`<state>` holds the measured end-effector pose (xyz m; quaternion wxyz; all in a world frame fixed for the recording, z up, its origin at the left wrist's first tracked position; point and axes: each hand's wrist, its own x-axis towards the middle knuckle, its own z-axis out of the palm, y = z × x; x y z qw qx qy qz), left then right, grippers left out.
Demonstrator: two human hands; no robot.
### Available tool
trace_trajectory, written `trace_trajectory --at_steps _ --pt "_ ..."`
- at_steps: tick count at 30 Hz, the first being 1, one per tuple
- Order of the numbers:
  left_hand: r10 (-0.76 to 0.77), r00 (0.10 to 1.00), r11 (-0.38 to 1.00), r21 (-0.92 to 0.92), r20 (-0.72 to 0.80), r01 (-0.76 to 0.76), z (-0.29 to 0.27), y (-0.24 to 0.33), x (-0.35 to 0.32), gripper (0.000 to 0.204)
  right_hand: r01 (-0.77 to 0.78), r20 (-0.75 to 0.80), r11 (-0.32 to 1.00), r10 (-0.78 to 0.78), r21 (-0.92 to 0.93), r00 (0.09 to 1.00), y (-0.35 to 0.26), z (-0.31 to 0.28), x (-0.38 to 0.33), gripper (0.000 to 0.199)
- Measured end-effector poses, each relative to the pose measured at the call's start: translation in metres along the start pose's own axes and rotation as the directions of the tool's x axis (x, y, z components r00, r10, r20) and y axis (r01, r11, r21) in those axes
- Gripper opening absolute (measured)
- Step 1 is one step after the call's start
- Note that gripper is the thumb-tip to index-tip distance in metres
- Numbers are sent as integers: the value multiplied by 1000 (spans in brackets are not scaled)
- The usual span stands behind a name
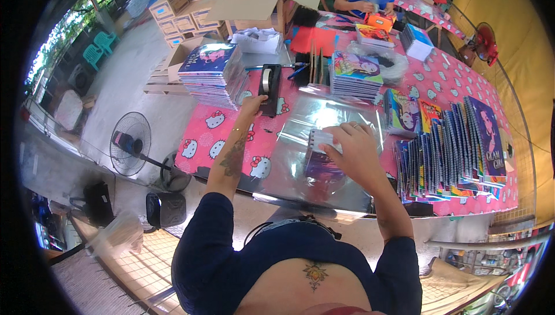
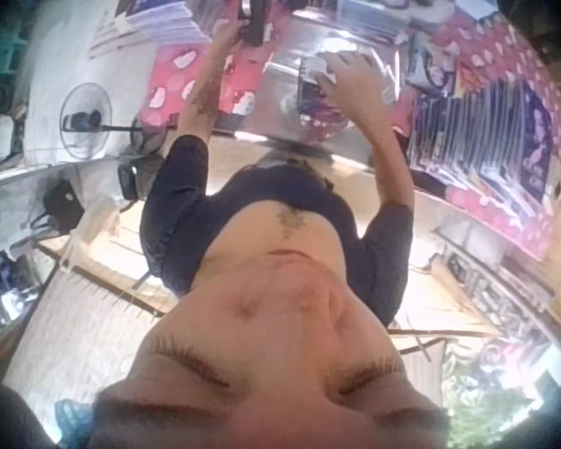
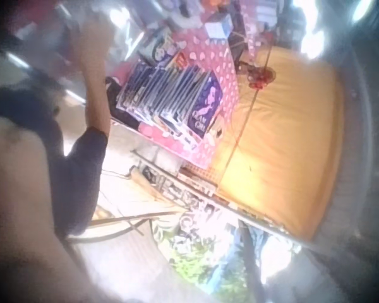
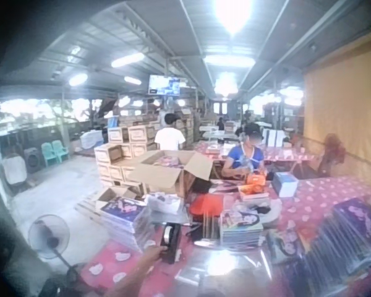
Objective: The person wraps stacks of books in plastic sheets, secures the plastic with tape from a dispenser, and places the packaged books aside.
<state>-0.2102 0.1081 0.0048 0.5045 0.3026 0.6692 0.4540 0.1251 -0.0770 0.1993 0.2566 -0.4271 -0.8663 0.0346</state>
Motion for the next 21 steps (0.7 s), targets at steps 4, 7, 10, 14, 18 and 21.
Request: trace_trajectory --at_steps 4,7,10,14,18,21 --pt "405 912 863 -301 -66 -405 8 -43 2 21 -55 132 995 45 78 990 -11 -2 11 38" --pt "267 962 963 -8 -56 -268 -12 -60 -15 17 -12 23 999 11 45 1000 -12 7 13 41" --pt "614 788 401 876 -40 -269 -18 -20 -27 12 43 -19 998 -44 -52 999 -11 13 14 43" --pt "565 588 755 -75 579 -651 -6 54 -99 15 -23 32 994 26 -108 999 -18 8 19 45" --pt "527 356 654 -101 772 -750 39 91 -170 19 -57 113 996 65 -66 992 -18 9 28 41" --pt "560 276 562 -113 781 -819 52 108 -184 23 -17 58 1000 18 -20 998 -9 10 25 46"
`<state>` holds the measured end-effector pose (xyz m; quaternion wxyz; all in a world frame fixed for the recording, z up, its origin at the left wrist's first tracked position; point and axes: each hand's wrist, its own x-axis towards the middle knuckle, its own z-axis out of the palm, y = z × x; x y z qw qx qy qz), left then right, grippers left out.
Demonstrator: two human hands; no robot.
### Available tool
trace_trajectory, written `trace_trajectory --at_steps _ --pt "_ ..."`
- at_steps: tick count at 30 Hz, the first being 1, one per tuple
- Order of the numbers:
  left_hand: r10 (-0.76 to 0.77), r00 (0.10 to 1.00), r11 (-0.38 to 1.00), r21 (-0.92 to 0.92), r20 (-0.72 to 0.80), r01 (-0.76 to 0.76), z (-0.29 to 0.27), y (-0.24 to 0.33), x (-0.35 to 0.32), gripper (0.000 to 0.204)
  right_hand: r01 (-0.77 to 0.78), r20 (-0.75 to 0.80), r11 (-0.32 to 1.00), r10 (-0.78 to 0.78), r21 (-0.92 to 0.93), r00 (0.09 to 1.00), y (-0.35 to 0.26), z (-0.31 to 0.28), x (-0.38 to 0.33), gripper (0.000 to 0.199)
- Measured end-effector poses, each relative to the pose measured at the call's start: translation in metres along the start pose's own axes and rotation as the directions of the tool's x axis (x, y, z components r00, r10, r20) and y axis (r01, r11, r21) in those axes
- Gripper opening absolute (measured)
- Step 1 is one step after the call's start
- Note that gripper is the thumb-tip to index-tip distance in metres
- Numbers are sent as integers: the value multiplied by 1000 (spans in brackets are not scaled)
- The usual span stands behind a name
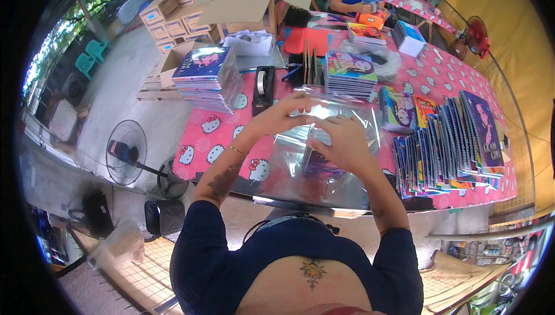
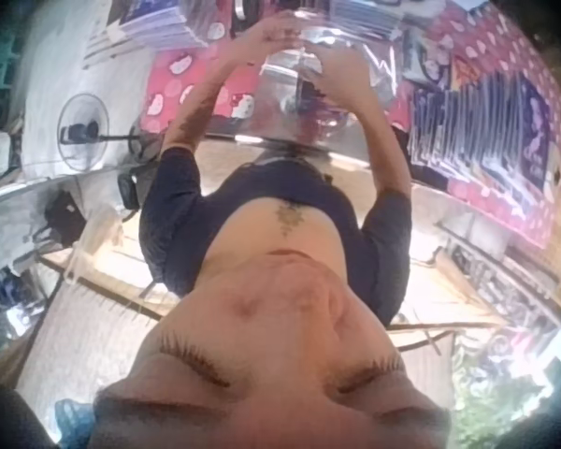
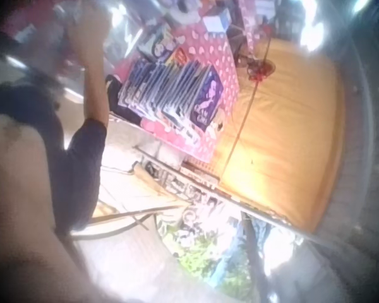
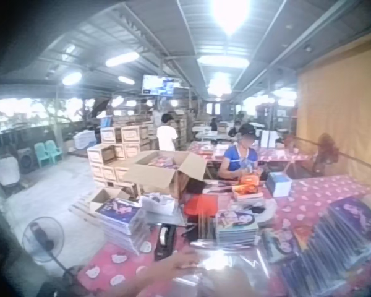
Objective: The person wraps stacks of books in plastic sheets, secures the plastic with tape from a dispenser, and places the packaged books aside.
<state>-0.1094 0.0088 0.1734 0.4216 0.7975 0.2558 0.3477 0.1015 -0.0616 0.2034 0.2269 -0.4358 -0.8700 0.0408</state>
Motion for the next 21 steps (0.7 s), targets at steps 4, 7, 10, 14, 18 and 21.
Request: trace_trajectory --at_steps 4,7,10,14,18,21 --pt "103 994 992 64 45 -106 -9 5 6 16 76 48 985 -69 -155 996 21 -13 -25 40" --pt "101 994 988 114 42 -105 -6 1 11 17 81 -125 991 -94 -108 988 45 -26 -55 48" --pt "156 987 944 288 47 -163 12 7 18 18 -151 -341 954 236 259 910 68 -24 -87 60" --pt "214 976 931 296 34 -214 37 -6 35 16 -106 -75 919 145 379 987 97 33 -107 67" --pt "249 968 870 436 14 -230 56 -14 42 19 48 82 991 -59 129 995 83 36 -88 70" --pt "175 981 808 556 87 -194 73 -23 42 21 9 96 991 -22 136 995 81 37 -85 70"
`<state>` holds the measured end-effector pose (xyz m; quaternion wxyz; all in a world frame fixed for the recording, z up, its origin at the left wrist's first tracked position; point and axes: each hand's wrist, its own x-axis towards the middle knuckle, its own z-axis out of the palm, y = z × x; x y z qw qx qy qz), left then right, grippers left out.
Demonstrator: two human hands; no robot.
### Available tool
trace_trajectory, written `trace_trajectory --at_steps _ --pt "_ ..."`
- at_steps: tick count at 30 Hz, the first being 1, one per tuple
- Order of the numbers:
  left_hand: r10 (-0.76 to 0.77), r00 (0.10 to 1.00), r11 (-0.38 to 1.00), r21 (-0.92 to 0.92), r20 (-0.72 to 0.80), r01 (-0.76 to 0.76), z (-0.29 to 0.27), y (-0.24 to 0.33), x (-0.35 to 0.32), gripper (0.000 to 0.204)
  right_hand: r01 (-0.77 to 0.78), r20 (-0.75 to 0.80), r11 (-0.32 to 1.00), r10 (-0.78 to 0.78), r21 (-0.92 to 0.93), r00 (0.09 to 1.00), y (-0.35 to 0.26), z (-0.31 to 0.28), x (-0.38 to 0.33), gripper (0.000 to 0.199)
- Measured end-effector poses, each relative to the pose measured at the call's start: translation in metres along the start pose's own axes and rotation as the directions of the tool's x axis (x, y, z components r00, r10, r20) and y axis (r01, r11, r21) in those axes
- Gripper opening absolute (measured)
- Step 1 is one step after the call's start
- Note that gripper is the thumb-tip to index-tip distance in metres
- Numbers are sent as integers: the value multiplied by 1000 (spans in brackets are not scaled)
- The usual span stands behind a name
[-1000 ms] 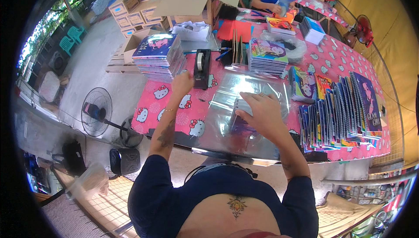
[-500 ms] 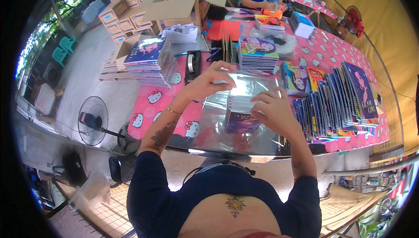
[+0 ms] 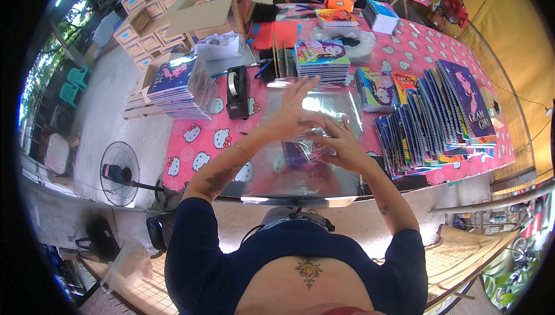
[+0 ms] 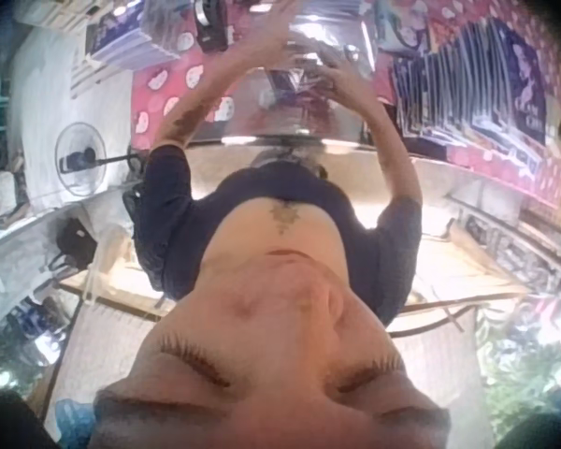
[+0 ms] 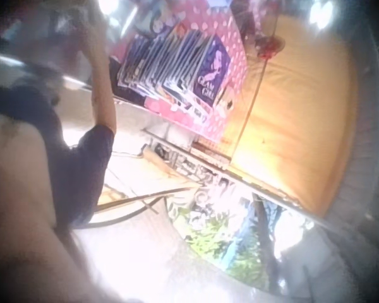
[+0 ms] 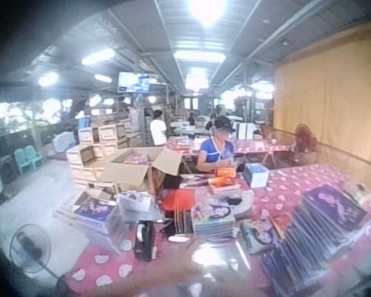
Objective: The person wraps stacks of books in plastic sheets, secures the plastic with tape from a dispenser, and places the packaged books aside.
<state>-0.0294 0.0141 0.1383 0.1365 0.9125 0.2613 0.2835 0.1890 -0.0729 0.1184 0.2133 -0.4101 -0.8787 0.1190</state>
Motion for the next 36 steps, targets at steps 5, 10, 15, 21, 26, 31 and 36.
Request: trace_trajectory --at_steps 5,10,15,21,26,31,36 --pt "-221 964 972 50 -147 231 15 7 7 65 -5 -85 998 11 68 996 0 9 -2 57" --pt "24 985 934 347 173 -84 -47 70 -15 64 -162 -282 776 403 609 871 42 -8 28 40" --pt "-87 985 974 -222 -147 53 -82 47 -1 41 -258 -17 745 340 615 940 46 -16 71 33" --pt "-385 870 558 -672 308 486 7 -37 -32 47 -29 -320 753 313 658 894 60 3 65 62" --pt "-287 908 520 -747 304 415 -5 -25 -35 57 -147 176 546 -1 825 984 76 -9 44 90" --pt "31 999 985 168 39 -38 -10 17 -66 51 66 -66 973 -52 219 996 10 -11 5 72" --pt "80 997 987 140 -17 -77 1 24 -65 45 21 -236 999 -15 24 972 -3 10 1 27"
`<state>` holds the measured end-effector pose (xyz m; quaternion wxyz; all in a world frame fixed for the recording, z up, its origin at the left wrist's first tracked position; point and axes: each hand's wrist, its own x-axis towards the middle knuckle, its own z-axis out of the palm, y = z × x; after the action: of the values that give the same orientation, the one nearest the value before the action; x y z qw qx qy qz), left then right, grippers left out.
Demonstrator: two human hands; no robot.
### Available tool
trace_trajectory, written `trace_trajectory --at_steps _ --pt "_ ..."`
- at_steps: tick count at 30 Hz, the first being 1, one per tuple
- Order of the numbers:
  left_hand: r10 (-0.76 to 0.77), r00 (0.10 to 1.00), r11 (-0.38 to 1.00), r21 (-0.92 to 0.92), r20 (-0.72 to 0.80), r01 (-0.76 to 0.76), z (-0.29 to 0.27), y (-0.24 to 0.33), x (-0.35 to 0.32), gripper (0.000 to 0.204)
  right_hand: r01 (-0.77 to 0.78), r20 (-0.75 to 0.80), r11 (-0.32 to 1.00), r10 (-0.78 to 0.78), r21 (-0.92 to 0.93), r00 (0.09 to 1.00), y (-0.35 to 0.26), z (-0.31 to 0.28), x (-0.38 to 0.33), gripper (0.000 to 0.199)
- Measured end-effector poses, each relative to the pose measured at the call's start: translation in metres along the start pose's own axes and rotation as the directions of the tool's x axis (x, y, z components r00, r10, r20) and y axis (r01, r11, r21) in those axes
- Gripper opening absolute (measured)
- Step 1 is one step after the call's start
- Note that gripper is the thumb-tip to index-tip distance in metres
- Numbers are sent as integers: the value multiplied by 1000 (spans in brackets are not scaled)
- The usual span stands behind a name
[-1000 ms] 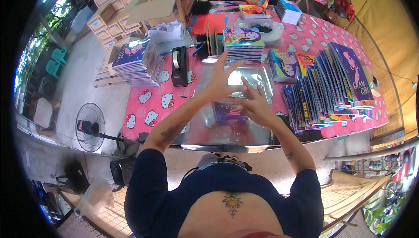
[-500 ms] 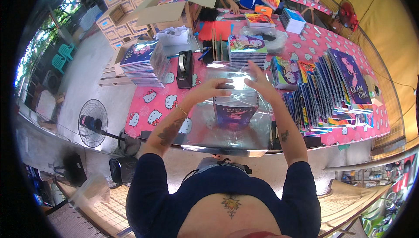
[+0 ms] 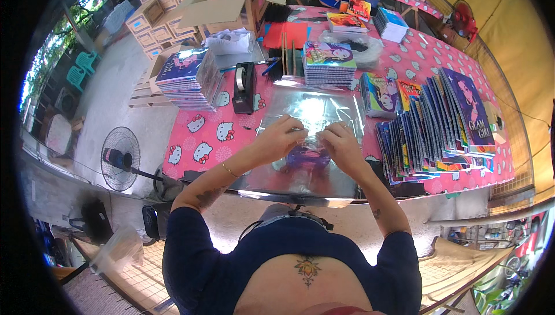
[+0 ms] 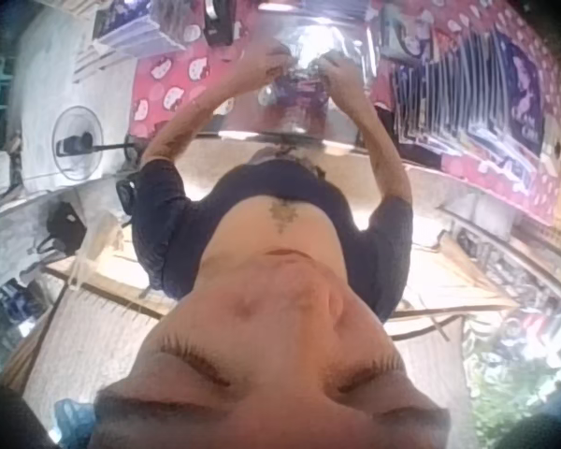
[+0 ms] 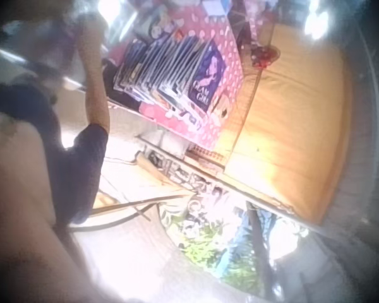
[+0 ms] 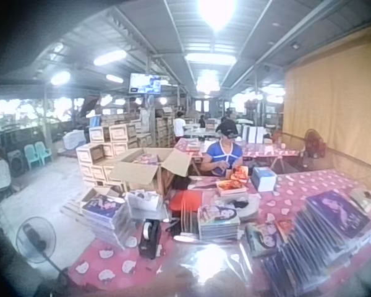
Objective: The person wraps stacks of books in plastic sheets, secures the plastic with tape from a dispenser, and places the packaged books aside.
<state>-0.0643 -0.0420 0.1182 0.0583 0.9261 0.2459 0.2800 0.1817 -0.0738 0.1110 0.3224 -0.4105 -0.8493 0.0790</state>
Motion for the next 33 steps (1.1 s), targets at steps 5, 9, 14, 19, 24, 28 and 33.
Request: trace_trajectory --at_steps 5,9,14,19,24,28,33 --pt "-261 950 939 -186 170 291 -16 -1 23 44 -160 208 987 158 -5 965 -8 -19 25 24" --pt "-314 932 942 181 180 282 -5 6 48 53 -72 133 989 89 -127 987 11 -23 43 38" --pt "-293 800 737 -410 523 537 4 -65 53 49 -489 412 690 293 534 863 65 -11 42 48" --pt "-323 793 360 -707 517 608 32 -88 63 32 -521 410 630 329 576 851 63 -6 42 45" --pt "-769 548 630 -240 -330 739 32 -158 -3 26 -523 335 614 403 591 852 58 -3 32 41" --pt "-982 180 182 -512 -53 840 11 -221 -96 28 -476 292 657 376 584 879 52 3 38 37" --pt "-964 196 229 -940 -182 255 45 -219 -100 18 -553 365 558 418 619 832 56 0 37 34"
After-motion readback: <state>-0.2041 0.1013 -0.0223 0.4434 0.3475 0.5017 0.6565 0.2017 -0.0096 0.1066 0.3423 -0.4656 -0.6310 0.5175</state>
